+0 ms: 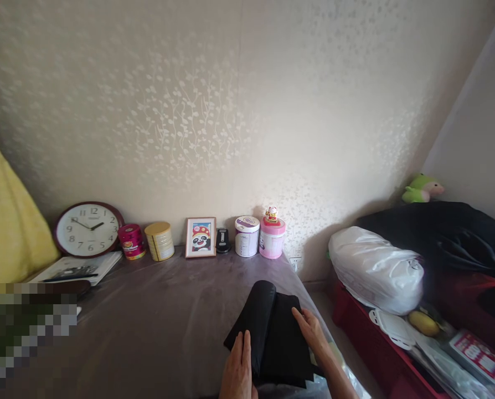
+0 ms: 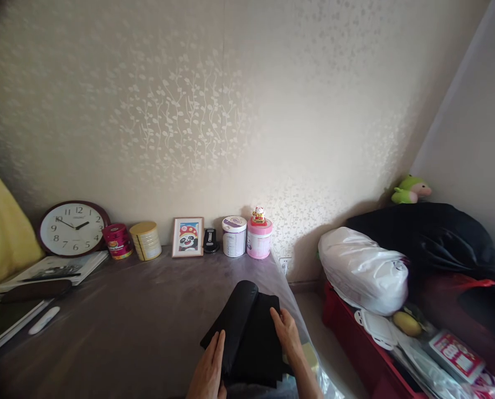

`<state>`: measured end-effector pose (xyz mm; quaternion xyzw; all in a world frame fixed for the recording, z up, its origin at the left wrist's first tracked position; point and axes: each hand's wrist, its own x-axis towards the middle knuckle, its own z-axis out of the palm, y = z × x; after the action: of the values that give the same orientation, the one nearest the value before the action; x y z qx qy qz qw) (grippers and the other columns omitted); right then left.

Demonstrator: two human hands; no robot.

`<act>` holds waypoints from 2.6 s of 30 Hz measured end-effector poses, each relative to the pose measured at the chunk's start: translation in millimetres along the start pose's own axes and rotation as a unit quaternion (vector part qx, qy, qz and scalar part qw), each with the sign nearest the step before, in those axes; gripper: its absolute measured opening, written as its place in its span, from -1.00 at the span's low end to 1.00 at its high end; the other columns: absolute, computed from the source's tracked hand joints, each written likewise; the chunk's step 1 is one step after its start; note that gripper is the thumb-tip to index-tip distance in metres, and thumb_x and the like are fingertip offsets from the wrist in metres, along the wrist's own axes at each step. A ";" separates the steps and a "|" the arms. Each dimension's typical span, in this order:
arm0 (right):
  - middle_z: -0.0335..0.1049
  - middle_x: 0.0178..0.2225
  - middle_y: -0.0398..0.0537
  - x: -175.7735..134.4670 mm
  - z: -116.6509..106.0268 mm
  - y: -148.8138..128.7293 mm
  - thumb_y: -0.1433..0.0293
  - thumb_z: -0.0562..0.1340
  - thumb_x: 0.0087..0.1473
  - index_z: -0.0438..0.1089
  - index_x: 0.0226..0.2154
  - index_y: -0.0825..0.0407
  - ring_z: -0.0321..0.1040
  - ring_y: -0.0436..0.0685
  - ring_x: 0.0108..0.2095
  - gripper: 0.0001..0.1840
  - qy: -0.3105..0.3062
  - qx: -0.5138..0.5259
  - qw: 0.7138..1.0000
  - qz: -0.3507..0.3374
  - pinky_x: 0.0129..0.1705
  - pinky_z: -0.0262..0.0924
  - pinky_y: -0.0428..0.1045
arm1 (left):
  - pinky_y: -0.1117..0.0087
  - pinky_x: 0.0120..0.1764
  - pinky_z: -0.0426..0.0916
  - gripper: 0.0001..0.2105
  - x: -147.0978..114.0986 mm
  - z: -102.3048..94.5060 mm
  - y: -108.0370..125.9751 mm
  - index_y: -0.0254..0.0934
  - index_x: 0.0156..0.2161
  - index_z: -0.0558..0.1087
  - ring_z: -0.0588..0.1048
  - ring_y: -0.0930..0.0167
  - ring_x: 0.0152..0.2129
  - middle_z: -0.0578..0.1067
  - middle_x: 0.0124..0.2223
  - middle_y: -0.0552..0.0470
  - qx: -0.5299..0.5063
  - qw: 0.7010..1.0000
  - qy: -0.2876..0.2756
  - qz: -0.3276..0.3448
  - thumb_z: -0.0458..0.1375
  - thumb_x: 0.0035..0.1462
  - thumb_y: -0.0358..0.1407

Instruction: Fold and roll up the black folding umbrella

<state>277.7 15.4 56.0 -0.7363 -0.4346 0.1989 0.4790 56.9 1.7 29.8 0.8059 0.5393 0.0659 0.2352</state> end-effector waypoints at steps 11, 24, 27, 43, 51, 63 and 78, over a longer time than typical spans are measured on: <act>0.24 -0.67 -0.18 13.7 38.8 -60.0 0.02 0.09 -0.05 0.29 -0.60 0.04 0.18 0.03 -0.59 -0.57 -0.075 0.083 0.992 -0.056 -0.60 0.02 -0.09 | 0.33 0.14 0.06 -0.08 4.4 3.4 -2.5 -0.44 0.23 -0.25 0.02 0.24 0.20 -0.11 0.29 -0.25 0.038 0.999 -0.008 0.004 0.00 -0.34 -0.60; 0.44 -0.48 -0.03 27.6 91.8 -59.7 0.25 0.04 0.02 0.31 -0.20 0.16 0.39 0.17 -0.37 -0.63 -0.099 -0.050 0.994 -0.017 -0.38 0.18 -0.03 | 0.30 0.18 0.02 -0.22 6.5 3.6 -9.0 -0.53 0.19 0.02 -0.01 0.18 0.20 -0.05 0.27 -0.28 0.038 0.999 -0.008 0.011 0.04 -0.27 -0.53; 0.47 -0.45 -0.01 26.9 95.8 -61.9 0.30 0.06 0.03 0.29 -0.18 0.17 0.41 0.16 -0.33 -0.66 -0.119 -0.069 0.990 -0.027 -0.34 0.17 -0.04 | 0.30 0.17 0.02 -0.26 6.1 3.8 -11.8 -0.51 0.18 0.05 0.02 0.21 0.20 0.00 0.27 -0.26 0.049 0.999 -0.014 0.010 0.04 -0.22 -0.49; 0.53 -0.44 -0.20 0.9 84.7 -85.2 0.42 0.01 0.06 0.39 -0.36 -0.02 0.42 -0.01 -0.46 -0.75 -0.243 -0.113 0.950 -0.159 -0.38 0.16 -0.13 | 0.10 0.16 0.04 -0.37 5.7 -2.7 -8.9 -0.22 0.16 0.14 0.07 0.12 0.18 0.04 0.27 -0.03 0.015 0.990 0.089 0.108 0.10 -0.10 -0.34; 0.51 -0.32 -0.18 -21.1 75.7 -69.6 0.39 0.04 0.14 0.45 -0.28 -0.12 0.33 0.08 -0.19 -0.73 -0.196 -0.162 0.910 -0.328 -0.11 0.14 -0.04 | 0.16 0.17 0.08 -0.26 16.6 21.2 -13.8 -0.25 0.20 0.04 -0.02 0.16 0.20 -0.03 0.28 0.02 0.041 0.991 0.100 0.085 0.11 -0.16 -0.43; 0.44 -0.10 -0.13 26.0 84.7 -48.9 0.40 -0.02 0.20 0.41 -0.15 -0.11 0.15 0.10 0.08 -0.67 -0.160 -0.179 0.895 -0.375 0.19 -0.24 0.17 | 0.34 0.18 0.02 -0.25 23.8 31.0 -16.7 -0.29 0.20 0.05 -0.02 0.25 0.21 -0.04 0.27 -0.02 0.030 0.993 0.094 0.071 0.11 -0.19 -0.48; 0.39 -0.07 0.01 34.8 80.4 -52.7 0.36 -0.01 0.20 0.36 -0.11 0.01 0.19 0.14 0.05 -0.70 -0.058 -0.183 0.918 -0.346 0.10 0.02 0.09 | 0.23 0.13 0.11 -0.19 18.5 20.1 -6.4 -0.29 0.21 0.01 0.01 0.21 0.20 -0.07 0.28 -0.13 0.072 0.994 0.073 0.033 0.10 -0.25 -0.54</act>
<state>215.9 95.7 69.4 -0.6020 -0.7181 -0.0196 0.3487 66.3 14.0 6.4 0.8311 0.5315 0.0930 0.1344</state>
